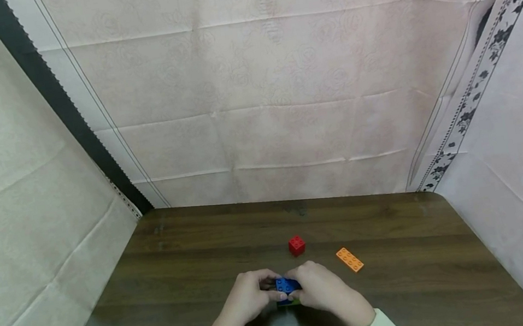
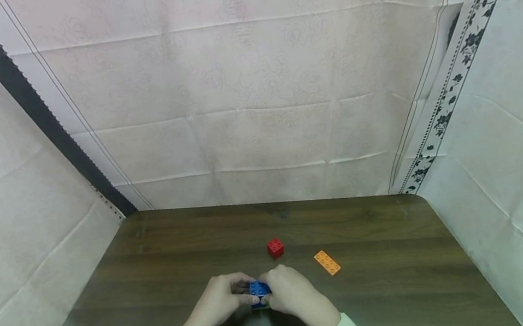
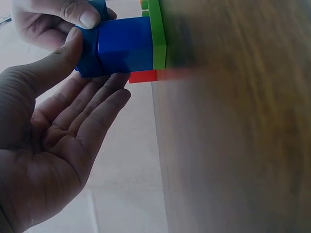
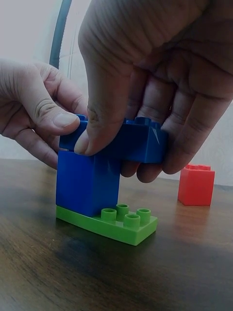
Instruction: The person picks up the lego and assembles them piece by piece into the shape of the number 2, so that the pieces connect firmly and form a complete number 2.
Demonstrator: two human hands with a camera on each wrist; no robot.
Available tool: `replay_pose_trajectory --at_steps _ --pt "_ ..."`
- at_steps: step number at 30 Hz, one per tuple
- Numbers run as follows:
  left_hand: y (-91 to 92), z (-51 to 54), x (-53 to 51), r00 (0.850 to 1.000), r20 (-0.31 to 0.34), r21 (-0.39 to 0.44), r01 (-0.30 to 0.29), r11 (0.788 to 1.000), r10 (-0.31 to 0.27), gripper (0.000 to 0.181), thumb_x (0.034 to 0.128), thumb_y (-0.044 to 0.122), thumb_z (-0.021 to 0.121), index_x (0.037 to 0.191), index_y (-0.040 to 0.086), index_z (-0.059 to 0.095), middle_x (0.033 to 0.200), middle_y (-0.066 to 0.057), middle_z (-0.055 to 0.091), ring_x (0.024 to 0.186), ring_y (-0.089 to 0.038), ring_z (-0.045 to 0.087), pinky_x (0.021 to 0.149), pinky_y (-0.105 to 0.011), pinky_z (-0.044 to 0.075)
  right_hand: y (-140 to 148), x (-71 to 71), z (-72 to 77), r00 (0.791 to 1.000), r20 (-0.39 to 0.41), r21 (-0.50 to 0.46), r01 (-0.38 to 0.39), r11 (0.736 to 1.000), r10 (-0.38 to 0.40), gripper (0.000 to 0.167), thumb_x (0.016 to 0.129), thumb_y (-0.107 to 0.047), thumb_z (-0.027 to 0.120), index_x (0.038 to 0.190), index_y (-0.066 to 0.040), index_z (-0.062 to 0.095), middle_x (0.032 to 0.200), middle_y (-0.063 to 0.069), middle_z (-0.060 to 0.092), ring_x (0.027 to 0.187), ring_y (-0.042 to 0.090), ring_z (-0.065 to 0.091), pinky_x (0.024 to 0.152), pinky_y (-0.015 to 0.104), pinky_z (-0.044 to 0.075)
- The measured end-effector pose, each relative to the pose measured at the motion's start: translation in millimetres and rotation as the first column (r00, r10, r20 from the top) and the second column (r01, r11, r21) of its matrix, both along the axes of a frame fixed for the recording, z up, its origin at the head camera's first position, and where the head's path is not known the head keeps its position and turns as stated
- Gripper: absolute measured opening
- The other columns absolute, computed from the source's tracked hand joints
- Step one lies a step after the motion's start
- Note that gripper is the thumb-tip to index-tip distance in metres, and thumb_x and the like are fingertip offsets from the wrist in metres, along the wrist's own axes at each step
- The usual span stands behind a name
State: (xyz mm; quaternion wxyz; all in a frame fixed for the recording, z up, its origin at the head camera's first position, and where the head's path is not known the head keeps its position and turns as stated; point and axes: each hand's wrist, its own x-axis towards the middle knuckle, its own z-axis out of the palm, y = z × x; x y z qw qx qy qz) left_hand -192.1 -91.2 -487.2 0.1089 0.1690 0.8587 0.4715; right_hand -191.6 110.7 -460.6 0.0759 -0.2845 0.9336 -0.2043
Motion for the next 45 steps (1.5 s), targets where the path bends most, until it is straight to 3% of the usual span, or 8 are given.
replay_pose_trajectory --at_steps 12,45 --pt "-0.3 -2.8 -2.3 0.999 0.040 0.022 -0.008 1.000 0.008 0.022 0.0805 0.021 0.086 0.100 0.021 0.075 0.091 0.008 0.073 0.084 -0.010 0.069 0.075 -0.035 0.056 -1.1 0.0 -0.4 1.000 -0.011 0.010 0.002 1.000 -0.001 0.028 0.086 -0.017 0.080 0.112 -0.011 0.075 0.094 -0.006 0.072 0.078 0.005 0.060 0.075 0.033 0.055" --pt "0.9 -6.0 -4.6 0.999 0.034 0.017 -0.025 1.000 0.025 0.022 0.0786 0.021 0.087 0.098 0.020 0.076 0.089 0.008 0.073 0.083 -0.011 0.069 0.074 -0.034 0.057 -0.6 -0.1 -0.4 1.000 -0.019 0.000 0.000 1.000 0.000 0.025 0.085 -0.016 0.080 0.109 -0.012 0.075 0.090 -0.007 0.071 0.073 0.003 0.057 0.071 0.031 0.054"
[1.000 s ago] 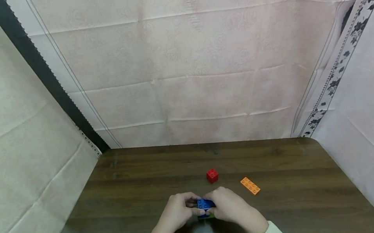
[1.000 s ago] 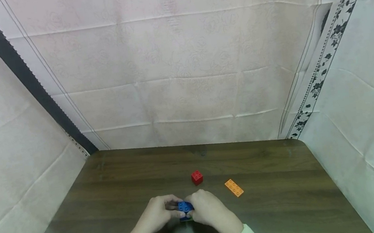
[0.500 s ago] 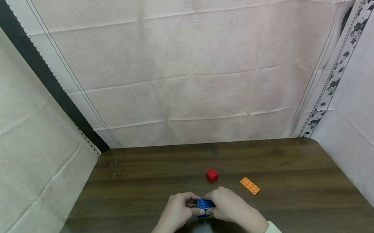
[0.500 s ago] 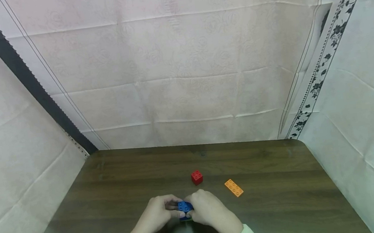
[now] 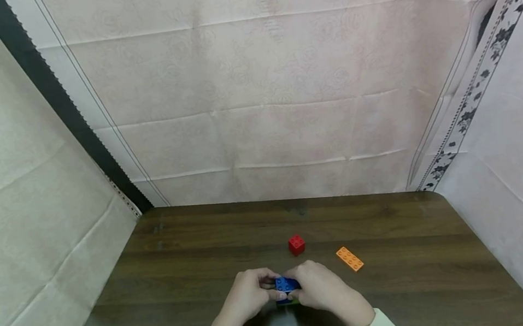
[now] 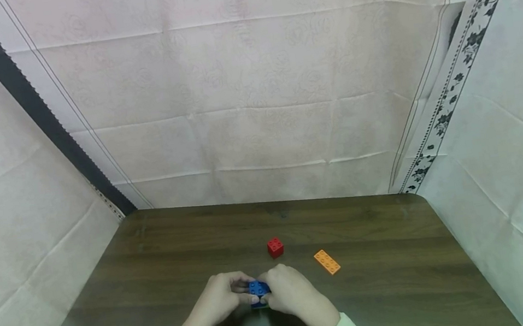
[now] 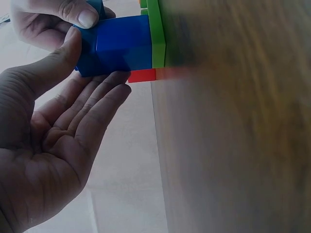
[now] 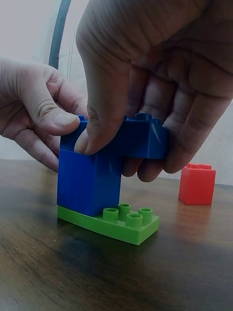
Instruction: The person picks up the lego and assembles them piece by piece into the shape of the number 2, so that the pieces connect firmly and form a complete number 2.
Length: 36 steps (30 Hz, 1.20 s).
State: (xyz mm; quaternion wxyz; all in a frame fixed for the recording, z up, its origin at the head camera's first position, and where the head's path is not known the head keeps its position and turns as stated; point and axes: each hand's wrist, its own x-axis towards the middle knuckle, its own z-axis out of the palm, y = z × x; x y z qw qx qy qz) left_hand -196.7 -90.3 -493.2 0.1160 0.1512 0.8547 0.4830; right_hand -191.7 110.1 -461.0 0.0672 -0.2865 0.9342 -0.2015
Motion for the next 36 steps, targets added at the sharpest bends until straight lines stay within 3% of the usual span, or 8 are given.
replay_pose_trajectory --at_steps 15,36 --pt "1.3 1.9 3.8 1.000 -0.001 0.002 0.006 1.000 -0.006 0.020 0.0809 0.016 0.085 0.098 0.018 0.075 0.090 0.006 0.073 0.084 -0.012 0.069 0.074 -0.035 0.057 -0.2 1.8 0.6 1.000 -0.002 0.010 -0.017 1.000 0.017 0.020 0.085 -0.011 0.078 0.105 -0.012 0.075 0.085 -0.009 0.069 0.067 0.003 0.052 0.067 0.027 0.051" --pt "1.2 0.7 1.3 1.000 -0.004 -0.018 0.000 1.000 0.000 0.022 0.0801 0.021 0.086 0.099 0.020 0.076 0.089 0.009 0.072 0.082 -0.011 0.068 0.075 -0.037 0.055 4.8 -3.3 -3.7 0.999 0.015 -0.034 -0.037 0.999 0.037 0.025 0.089 -0.017 0.077 0.113 -0.012 0.074 0.094 -0.009 0.071 0.076 0.002 0.058 0.074 0.028 0.054"
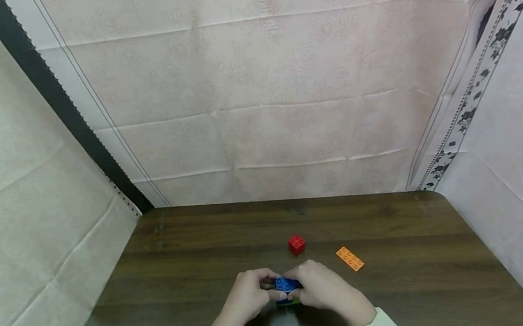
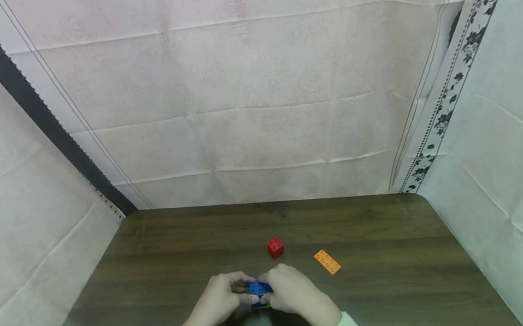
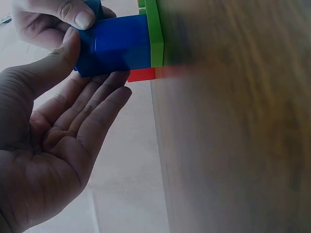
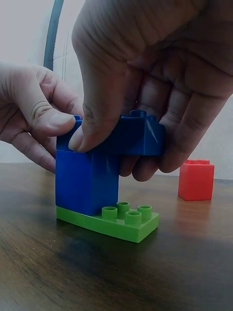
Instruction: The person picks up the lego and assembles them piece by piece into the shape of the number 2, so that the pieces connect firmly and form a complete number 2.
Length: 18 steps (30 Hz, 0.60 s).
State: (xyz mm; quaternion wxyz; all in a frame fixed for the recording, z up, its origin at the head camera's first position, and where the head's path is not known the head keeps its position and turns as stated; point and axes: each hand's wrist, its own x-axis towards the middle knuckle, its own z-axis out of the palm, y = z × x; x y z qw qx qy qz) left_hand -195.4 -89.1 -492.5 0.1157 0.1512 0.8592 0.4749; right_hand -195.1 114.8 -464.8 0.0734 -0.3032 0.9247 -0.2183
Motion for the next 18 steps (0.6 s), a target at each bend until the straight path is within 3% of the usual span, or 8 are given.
replay_pose_trajectory --at_steps 18 --pt "0.1 2.1 1.3 1.000 0.010 0.000 -0.003 1.000 0.003 0.022 0.0808 0.020 0.086 0.100 0.020 0.075 0.091 0.007 0.072 0.083 -0.012 0.067 0.075 -0.038 0.055 5.3 -4.2 -3.9 0.996 0.082 -0.069 -0.011 0.998 0.017 0.027 0.091 -0.022 0.076 0.117 -0.014 0.074 0.102 -0.010 0.072 0.080 -0.001 0.060 0.076 0.026 0.054"
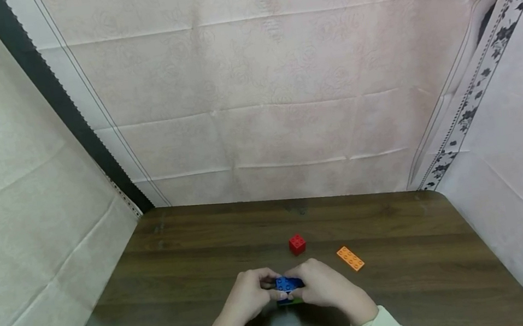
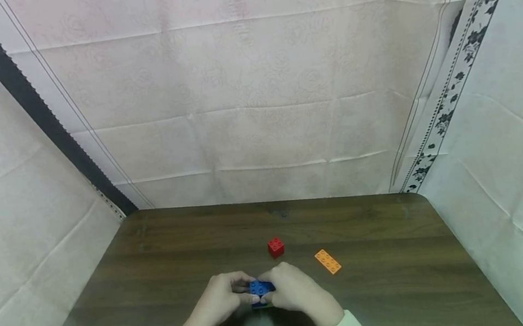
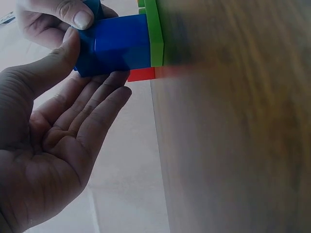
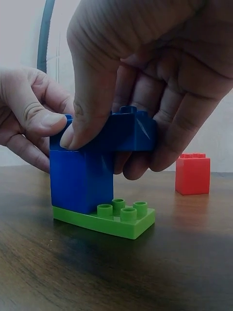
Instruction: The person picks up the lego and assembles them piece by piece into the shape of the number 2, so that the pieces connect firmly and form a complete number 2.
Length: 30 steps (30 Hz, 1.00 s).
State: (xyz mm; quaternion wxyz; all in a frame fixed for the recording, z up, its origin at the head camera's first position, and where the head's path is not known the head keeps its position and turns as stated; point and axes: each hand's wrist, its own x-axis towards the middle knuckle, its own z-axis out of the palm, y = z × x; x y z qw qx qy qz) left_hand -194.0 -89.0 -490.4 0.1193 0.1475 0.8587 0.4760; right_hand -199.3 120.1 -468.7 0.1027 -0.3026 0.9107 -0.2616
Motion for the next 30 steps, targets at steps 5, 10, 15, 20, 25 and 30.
replay_pose_trajectory --at_steps 5,10,15,20,25,30 --pt "-0.8 0.3 -0.8 1.000 -0.009 -0.009 0.005 1.000 -0.005 0.022 0.0807 0.022 0.086 0.100 0.021 0.076 0.091 0.008 0.072 0.084 -0.011 0.067 0.077 -0.040 0.055 1.9 -1.8 -1.9 1.000 0.001 -0.013 -0.015 1.000 0.015 0.029 0.092 -0.025 0.075 0.119 -0.014 0.074 0.104 -0.010 0.072 0.082 -0.002 0.061 0.076 0.025 0.054" --pt "-1.9 1.0 -1.1 1.000 -0.007 -0.018 0.006 1.000 -0.007 0.023 0.0805 0.022 0.086 0.100 0.020 0.076 0.092 0.007 0.072 0.085 -0.012 0.067 0.078 -0.041 0.055 3.1 -2.4 -2.3 1.000 0.005 -0.027 -0.029 0.999 0.030 0.031 0.093 -0.027 0.075 0.120 -0.013 0.073 0.106 -0.010 0.072 0.084 -0.002 0.061 0.077 0.024 0.053" --pt "-1.1 1.4 -0.8 1.000 -0.004 -0.019 0.007 1.000 -0.007 0.023 0.0805 0.022 0.086 0.101 0.021 0.076 0.092 0.007 0.072 0.085 -0.012 0.067 0.078 -0.041 0.055 5.0 -2.5 -1.7 0.999 0.008 -0.051 -0.043 0.998 0.043 0.031 0.092 -0.027 0.075 0.120 -0.014 0.073 0.106 -0.011 0.072 0.083 -0.002 0.061 0.076 0.023 0.053" --pt "-0.3 1.6 -0.8 1.000 -0.003 -0.025 0.006 1.000 -0.006 0.022 0.0805 0.023 0.086 0.100 0.021 0.076 0.092 0.008 0.072 0.085 -0.012 0.067 0.078 -0.041 0.055 6.0 -1.5 0.7 0.998 0.003 -0.065 -0.055 0.996 0.055 0.030 0.092 -0.028 0.075 0.118 -0.013 0.073 0.104 -0.011 0.071 0.081 -0.002 0.060 0.075 0.023 0.053" --pt "-0.4 1.8 -1.5 1.000 -0.006 -0.035 0.004 0.999 -0.004 0.022 0.0805 0.023 0.086 0.100 0.022 0.076 0.091 0.008 0.071 0.084 -0.012 0.066 0.078 -0.042 0.054 6.1 -1.5 1.7 0.998 0.005 -0.068 -0.056 0.996 0.056 0.029 0.093 -0.028 0.075 0.117 -0.013 0.073 0.102 -0.011 0.071 0.079 -0.002 0.060 0.074 0.022 0.052" --pt "-0.9 0.7 -1.6 1.000 -0.007 -0.027 0.004 1.000 -0.004 0.022 0.0806 0.023 0.086 0.100 0.023 0.076 0.091 0.009 0.071 0.085 -0.012 0.067 0.078 -0.041 0.055 5.9 -1.6 1.2 0.999 0.005 -0.067 -0.054 0.996 0.054 0.029 0.092 -0.028 0.075 0.117 -0.013 0.073 0.103 -0.011 0.071 0.080 -0.002 0.060 0.075 0.023 0.053"
